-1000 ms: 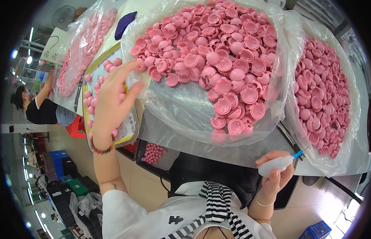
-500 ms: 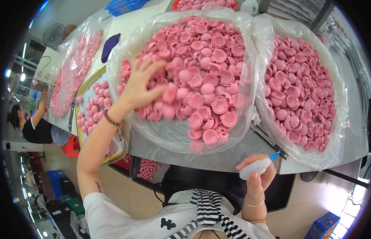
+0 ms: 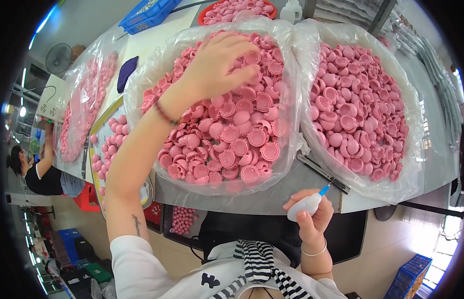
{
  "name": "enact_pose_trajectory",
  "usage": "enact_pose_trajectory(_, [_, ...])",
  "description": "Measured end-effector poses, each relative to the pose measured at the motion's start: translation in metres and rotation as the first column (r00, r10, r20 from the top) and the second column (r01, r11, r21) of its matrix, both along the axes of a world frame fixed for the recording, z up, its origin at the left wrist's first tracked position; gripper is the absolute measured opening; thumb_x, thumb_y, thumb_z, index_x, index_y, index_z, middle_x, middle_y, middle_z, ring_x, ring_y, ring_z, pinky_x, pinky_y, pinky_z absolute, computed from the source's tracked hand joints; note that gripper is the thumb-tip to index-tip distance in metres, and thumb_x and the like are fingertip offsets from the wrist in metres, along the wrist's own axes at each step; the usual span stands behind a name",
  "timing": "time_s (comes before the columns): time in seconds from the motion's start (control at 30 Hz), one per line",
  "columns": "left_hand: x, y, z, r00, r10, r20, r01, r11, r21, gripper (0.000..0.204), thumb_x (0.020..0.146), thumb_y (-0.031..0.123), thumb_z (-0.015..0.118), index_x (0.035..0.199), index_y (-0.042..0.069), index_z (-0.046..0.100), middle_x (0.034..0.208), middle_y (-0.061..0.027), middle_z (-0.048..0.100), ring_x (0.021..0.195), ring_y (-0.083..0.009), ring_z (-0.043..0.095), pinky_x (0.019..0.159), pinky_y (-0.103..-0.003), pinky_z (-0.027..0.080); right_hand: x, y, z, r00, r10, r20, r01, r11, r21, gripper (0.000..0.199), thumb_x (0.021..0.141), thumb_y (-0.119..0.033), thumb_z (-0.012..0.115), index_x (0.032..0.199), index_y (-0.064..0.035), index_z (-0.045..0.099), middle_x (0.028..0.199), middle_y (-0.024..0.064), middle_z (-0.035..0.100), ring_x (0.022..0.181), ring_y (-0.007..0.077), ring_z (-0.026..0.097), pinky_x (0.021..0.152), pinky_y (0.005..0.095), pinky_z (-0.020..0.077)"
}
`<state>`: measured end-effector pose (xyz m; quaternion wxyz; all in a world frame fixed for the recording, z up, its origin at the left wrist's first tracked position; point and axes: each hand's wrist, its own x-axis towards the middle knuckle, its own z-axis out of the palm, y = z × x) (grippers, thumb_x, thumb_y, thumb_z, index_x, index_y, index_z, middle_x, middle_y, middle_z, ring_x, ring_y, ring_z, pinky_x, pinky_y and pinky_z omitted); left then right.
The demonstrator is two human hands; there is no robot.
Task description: Apply glue to the edges of pink plastic semi-spheres and join them together to assemble completed balls.
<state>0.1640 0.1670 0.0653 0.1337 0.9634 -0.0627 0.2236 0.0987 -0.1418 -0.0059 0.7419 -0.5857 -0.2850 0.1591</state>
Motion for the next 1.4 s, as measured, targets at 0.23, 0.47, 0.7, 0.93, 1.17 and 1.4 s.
enact_pose_trajectory(0.23, [0.022, 0.020, -0.028, 0.995, -0.041, -0.095, 0.052, 0.991, 0.119, 0.047, 0.071, 0.039, 0.058, 0.110, 0.014, 0.051, 0.111, -0.0090, 0.047, 0.104, -0.0316, 0.037, 0.094, -0.041, 0.028, -0.002, -0.001, -0.004, 0.996, -0.050, 0.078, 0.052, 0.998, -0.018, 0.021, 0.071, -0.010, 0.059, 0.086, 0.0046, 0.056, 0.067, 0.0081, 0.060, 0.058, 0.0121, 0.056, 0.054, 0.0212, 0.0435])
enact_pose_trajectory(0.47, [-0.046, 0.003, -0.015, 0.990, -0.087, -0.112, 0.108, 0.974, 0.197, 0.034, 0.069, 0.024, 0.058, 0.099, 0.009, 0.053, 0.109, -0.0108, 0.048, 0.105, -0.0312, 0.042, 0.094, -0.041, 0.029, 0.003, -0.002, -0.010, 0.984, -0.005, 0.176, 0.016, 0.998, -0.060, 0.030, 0.076, -0.024, 0.060, 0.085, 0.0039, 0.054, 0.065, 0.0094, 0.059, 0.054, 0.0129, 0.054, 0.049, 0.0215, 0.0410])
enact_pose_trajectory(0.7, [-0.065, 0.011, -0.014, 1.000, 0.017, 0.008, -0.013, 0.933, -0.360, 0.015, 0.078, 0.002, 0.052, 0.093, 0.002, 0.053, 0.096, -0.0086, 0.058, 0.086, -0.0166, 0.056, 0.074, -0.026, 0.044, 0.005, 0.000, -0.005, 0.986, 0.012, 0.167, -0.002, 0.998, -0.063, 0.022, 0.067, -0.016, 0.064, 0.081, 0.0003, 0.058, 0.063, 0.0059, 0.058, 0.051, 0.0163, 0.055, 0.050, 0.0233, 0.0429])
enact_pose_trajectory(0.93, [-0.074, -0.001, 0.011, 0.988, -0.094, -0.123, 0.021, 0.868, -0.495, 0.015, 0.084, 0.014, 0.051, 0.088, 0.000, 0.050, 0.109, -0.0130, 0.054, 0.105, -0.0199, 0.048, 0.092, -0.031, 0.033, 0.003, 0.000, -0.004, 0.985, -0.004, 0.171, 0.011, 0.999, -0.044, 0.022, 0.067, -0.015, 0.064, 0.081, 0.0004, 0.058, 0.063, 0.0060, 0.059, 0.052, 0.0164, 0.055, 0.050, 0.0235, 0.0432])
enact_pose_trajectory(1.17, [-0.148, -0.071, 0.022, 0.950, -0.259, -0.174, 0.032, 0.634, -0.773, 0.037, 0.090, 0.031, 0.035, 0.086, -0.002, 0.052, 0.078, -0.0082, 0.055, 0.071, -0.0159, 0.051, 0.070, -0.029, 0.039, -0.002, -0.009, -0.001, 0.994, 0.044, -0.099, -0.018, 0.968, 0.252, 0.024, 0.075, -0.013, 0.058, 0.089, 0.0045, 0.052, 0.073, 0.0146, 0.059, 0.065, 0.0222, 0.060, 0.059, 0.0287, 0.0477])
enact_pose_trajectory(1.4, [-0.170, -0.155, -0.045, 0.871, -0.466, -0.153, 0.011, 0.330, -0.944, 0.057, 0.069, 0.006, 0.070, 0.113, -0.002, 0.034, 0.094, -0.0134, 0.054, 0.083, -0.0158, 0.057, 0.074, -0.028, 0.045, -0.019, 0.002, 0.020, 0.960, 0.277, -0.033, -0.264, 0.941, 0.211, 0.029, 0.075, -0.019, 0.060, 0.092, 0.0038, 0.054, 0.091, 0.0157, 0.061, 0.076, 0.0248, 0.061, 0.069, 0.0277, 0.0481])
